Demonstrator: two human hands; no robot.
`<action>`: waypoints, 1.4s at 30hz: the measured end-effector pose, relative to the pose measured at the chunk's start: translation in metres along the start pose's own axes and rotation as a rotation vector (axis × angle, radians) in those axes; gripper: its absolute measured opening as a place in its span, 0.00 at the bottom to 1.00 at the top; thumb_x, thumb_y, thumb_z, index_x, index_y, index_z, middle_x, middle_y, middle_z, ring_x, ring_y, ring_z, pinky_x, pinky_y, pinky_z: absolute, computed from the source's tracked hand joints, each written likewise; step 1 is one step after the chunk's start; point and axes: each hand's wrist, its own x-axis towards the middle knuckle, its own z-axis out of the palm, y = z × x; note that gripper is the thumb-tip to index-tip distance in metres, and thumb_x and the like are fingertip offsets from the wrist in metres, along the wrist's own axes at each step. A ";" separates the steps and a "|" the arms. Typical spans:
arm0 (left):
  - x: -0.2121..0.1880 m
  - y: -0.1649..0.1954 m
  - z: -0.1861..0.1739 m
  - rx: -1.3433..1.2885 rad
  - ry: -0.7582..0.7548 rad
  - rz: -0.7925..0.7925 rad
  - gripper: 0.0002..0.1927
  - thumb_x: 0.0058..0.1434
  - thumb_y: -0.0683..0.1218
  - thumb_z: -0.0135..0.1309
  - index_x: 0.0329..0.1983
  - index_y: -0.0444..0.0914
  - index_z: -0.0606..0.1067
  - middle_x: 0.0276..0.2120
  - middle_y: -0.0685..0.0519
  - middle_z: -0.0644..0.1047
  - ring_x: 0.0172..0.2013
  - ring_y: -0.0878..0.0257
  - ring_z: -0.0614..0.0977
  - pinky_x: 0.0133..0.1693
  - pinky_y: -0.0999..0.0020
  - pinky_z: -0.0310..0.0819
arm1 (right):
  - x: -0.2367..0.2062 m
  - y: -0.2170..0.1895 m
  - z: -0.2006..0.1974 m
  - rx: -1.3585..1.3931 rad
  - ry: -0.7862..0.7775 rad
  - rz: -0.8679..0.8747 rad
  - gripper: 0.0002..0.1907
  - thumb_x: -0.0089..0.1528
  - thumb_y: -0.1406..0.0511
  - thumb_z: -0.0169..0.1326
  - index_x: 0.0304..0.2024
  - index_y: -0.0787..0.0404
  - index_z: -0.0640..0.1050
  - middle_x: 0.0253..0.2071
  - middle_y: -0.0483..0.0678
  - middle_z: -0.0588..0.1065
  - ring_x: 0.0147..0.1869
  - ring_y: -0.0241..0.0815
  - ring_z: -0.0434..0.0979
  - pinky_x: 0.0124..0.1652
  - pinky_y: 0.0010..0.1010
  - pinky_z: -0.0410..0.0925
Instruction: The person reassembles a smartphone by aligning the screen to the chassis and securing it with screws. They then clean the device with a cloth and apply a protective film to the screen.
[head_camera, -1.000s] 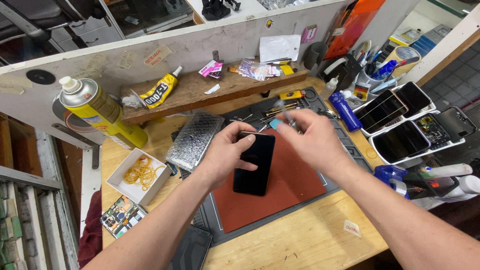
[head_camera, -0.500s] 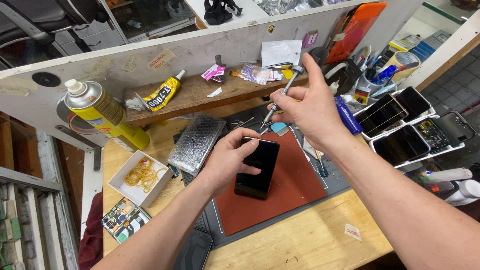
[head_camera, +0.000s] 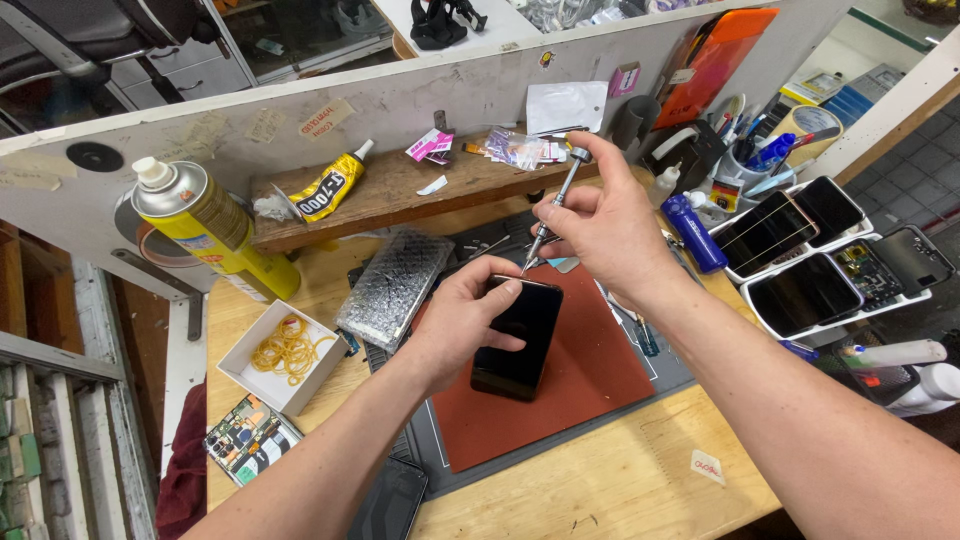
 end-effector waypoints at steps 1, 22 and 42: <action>-0.001 0.000 0.000 0.002 0.001 -0.001 0.10 0.69 0.47 0.50 0.49 0.40 0.74 0.39 0.55 0.77 0.39 0.67 0.81 0.35 0.67 0.84 | 0.000 0.000 0.000 -0.006 0.003 0.007 0.39 0.62 0.73 0.57 0.72 0.55 0.56 0.37 0.51 0.79 0.39 0.37 0.81 0.33 0.31 0.79; 0.002 -0.003 -0.001 -0.020 0.006 0.032 0.11 0.68 0.47 0.51 0.50 0.39 0.75 0.39 0.56 0.77 0.39 0.68 0.80 0.36 0.66 0.85 | -0.002 -0.021 0.005 -0.341 -0.120 -0.128 0.38 0.61 0.70 0.60 0.70 0.50 0.60 0.34 0.47 0.77 0.38 0.36 0.81 0.34 0.30 0.77; 0.005 -0.007 -0.004 -0.066 -0.001 0.014 0.11 0.68 0.46 0.52 0.50 0.37 0.76 0.38 0.55 0.79 0.38 0.67 0.81 0.35 0.67 0.84 | 0.001 -0.011 0.000 -0.191 -0.098 -0.176 0.35 0.60 0.71 0.58 0.69 0.52 0.63 0.44 0.44 0.80 0.49 0.31 0.81 0.47 0.27 0.74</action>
